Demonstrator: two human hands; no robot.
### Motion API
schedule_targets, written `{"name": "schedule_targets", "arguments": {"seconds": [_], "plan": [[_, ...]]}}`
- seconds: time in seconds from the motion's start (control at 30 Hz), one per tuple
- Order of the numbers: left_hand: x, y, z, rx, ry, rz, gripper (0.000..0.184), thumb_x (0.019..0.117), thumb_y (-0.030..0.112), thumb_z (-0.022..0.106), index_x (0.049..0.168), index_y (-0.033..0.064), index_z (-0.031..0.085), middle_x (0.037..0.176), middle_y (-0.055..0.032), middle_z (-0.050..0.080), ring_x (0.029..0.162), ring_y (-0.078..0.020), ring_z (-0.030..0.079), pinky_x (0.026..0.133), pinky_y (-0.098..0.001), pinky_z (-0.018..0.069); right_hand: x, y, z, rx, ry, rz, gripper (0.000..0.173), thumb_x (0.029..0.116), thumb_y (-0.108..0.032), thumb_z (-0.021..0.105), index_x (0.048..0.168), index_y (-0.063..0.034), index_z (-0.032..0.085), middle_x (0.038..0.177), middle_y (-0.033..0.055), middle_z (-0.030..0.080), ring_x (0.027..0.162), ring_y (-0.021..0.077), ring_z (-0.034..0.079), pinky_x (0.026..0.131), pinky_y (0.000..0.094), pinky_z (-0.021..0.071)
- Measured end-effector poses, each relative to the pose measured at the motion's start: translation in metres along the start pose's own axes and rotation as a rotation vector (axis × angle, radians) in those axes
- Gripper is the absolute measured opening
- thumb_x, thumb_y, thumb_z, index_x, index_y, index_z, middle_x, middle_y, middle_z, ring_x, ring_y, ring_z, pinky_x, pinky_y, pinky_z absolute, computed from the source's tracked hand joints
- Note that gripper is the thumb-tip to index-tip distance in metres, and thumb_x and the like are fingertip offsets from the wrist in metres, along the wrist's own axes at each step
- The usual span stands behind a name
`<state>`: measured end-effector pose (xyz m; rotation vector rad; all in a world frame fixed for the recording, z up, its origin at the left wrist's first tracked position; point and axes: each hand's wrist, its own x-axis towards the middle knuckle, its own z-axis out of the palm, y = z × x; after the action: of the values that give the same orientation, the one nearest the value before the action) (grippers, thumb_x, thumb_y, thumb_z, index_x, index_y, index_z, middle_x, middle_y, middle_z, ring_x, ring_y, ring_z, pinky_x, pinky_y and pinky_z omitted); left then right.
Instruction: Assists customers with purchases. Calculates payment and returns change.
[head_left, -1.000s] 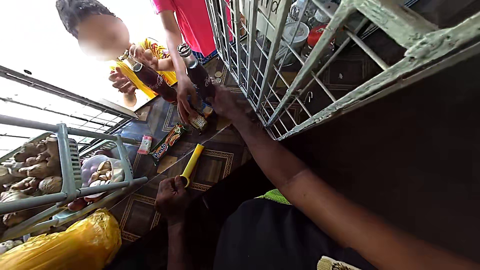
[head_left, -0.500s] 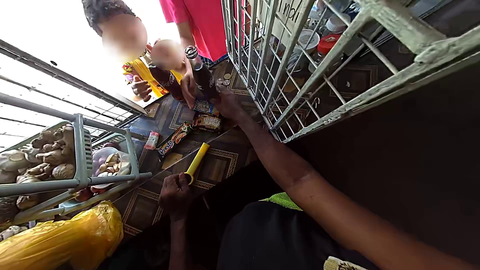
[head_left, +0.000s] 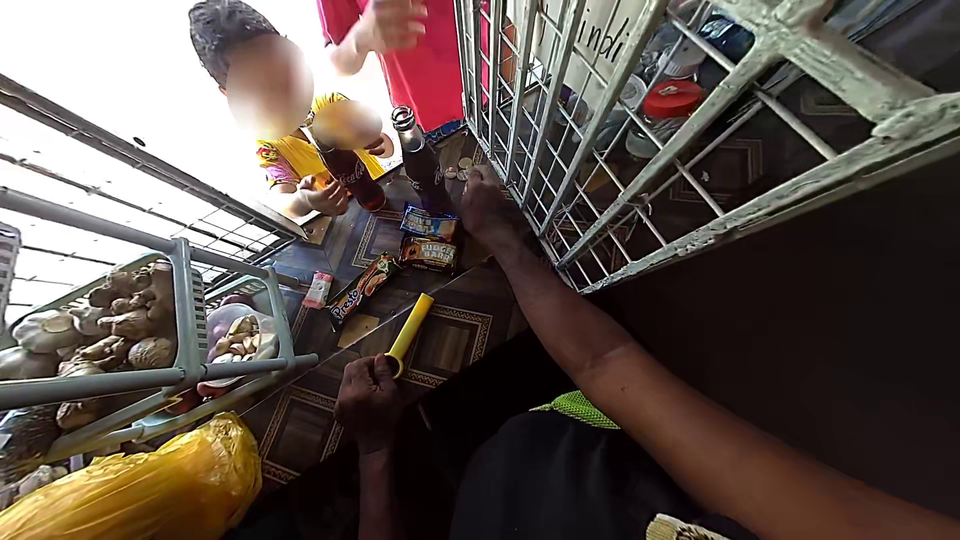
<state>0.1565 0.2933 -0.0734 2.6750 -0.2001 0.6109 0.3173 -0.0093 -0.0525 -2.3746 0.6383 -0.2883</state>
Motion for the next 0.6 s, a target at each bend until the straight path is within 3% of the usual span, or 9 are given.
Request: {"name": "schedule_targets", "arguments": {"seconds": [0.07, 0.23, 0.27, 0.33, 0.47, 0.53, 0.6], "plan": [[0.0, -0.002, 0.0, -0.018, 0.001, 0.006, 0.032, 0.0997, 0.024, 0.057, 0.086, -0.0011, 0.071, 0.081, -0.0156, 0.07, 0.072, -0.0273, 0.07, 0.063, -0.0436, 0.0555, 0.008, -0.004, -0.002, -0.08, -0.061, -0.002, 0.044, 0.1026, -0.004, 0.048, 0.146, 0.002, 0.053, 0.154, 0.0263, 0.046, 0.145, 0.04, 0.043, 0.119, 0.0494, 0.0367], [-0.001, -0.003, 0.0, -0.034, -0.001, 0.009, 0.031, 0.1, 0.023, 0.056, 0.087, -0.0015, 0.07, 0.082, -0.0159, 0.07, 0.072, -0.0272, 0.07, 0.063, -0.0431, 0.0557, 0.029, -0.006, -0.003, -0.196, -0.195, -0.022, 0.057, 0.1011, -0.008, 0.052, 0.157, -0.0102, 0.043, 0.165, 0.0272, 0.029, 0.149, 0.0453, 0.034, 0.118, 0.0551, 0.0353], [-0.001, -0.002, 0.0, -0.035, -0.001, 0.01, 0.031, 0.1001, 0.023, 0.056, 0.087, -0.0014, 0.07, 0.082, -0.0158, 0.07, 0.071, -0.0268, 0.07, 0.063, -0.0427, 0.0555, 0.033, -0.005, -0.002, -0.207, -0.222, -0.031, 0.055, 0.1019, -0.01, 0.051, 0.156, -0.0109, 0.045, 0.164, 0.0262, 0.03, 0.15, 0.0443, 0.033, 0.118, 0.0555, 0.0348], [-0.001, -0.002, -0.001, -0.035, 0.0, 0.013, 0.031, 0.1, 0.023, 0.056, 0.087, -0.0012, 0.07, 0.081, -0.0155, 0.07, 0.071, -0.0267, 0.069, 0.063, -0.0424, 0.0552, 0.033, -0.001, 0.001, -0.228, -0.247, -0.06, 0.043, 0.1006, -0.012, 0.055, 0.143, -0.0078, 0.06, 0.156, 0.022, 0.045, 0.148, 0.042, 0.037, 0.115, 0.0587, 0.0378], [-0.001, -0.002, 0.001, -0.028, 0.009, 0.011, 0.031, 0.1, 0.024, 0.057, 0.086, -0.0008, 0.07, 0.081, -0.0155, 0.07, 0.072, -0.0269, 0.069, 0.062, -0.0424, 0.0545, 0.0, 0.012, -0.005, -0.235, -0.226, -0.074, 0.037, 0.1015, -0.008, 0.055, 0.137, -0.0059, 0.064, 0.151, 0.0197, 0.052, 0.145, 0.0405, 0.042, 0.114, 0.0561, 0.0408], [-0.001, -0.001, 0.001, -0.019, 0.002, 0.007, 0.032, 0.1003, 0.024, 0.056, 0.086, -0.0011, 0.07, 0.082, -0.0162, 0.07, 0.072, -0.0277, 0.069, 0.062, -0.0434, 0.0542, -0.012, 0.023, -0.012, -0.103, -0.17, -0.067, 0.041, 0.1012, 0.0, 0.05, 0.141, -0.0002, 0.06, 0.149, 0.0209, 0.055, 0.142, 0.0377, 0.048, 0.117, 0.0512, 0.0396], [-0.002, 0.0, 0.0, -0.018, -0.019, -0.001, 0.032, 0.101, 0.023, 0.056, 0.087, -0.0017, 0.07, 0.082, -0.0168, 0.07, 0.072, -0.0281, 0.069, 0.063, -0.0437, 0.0537, -0.018, 0.024, -0.022, 0.009, -0.116, -0.007, 0.046, 0.1014, 0.002, 0.048, 0.148, 0.0003, 0.052, 0.142, 0.0222, 0.06, 0.13, 0.0379, 0.06, 0.11, 0.0511, 0.0458]]}}
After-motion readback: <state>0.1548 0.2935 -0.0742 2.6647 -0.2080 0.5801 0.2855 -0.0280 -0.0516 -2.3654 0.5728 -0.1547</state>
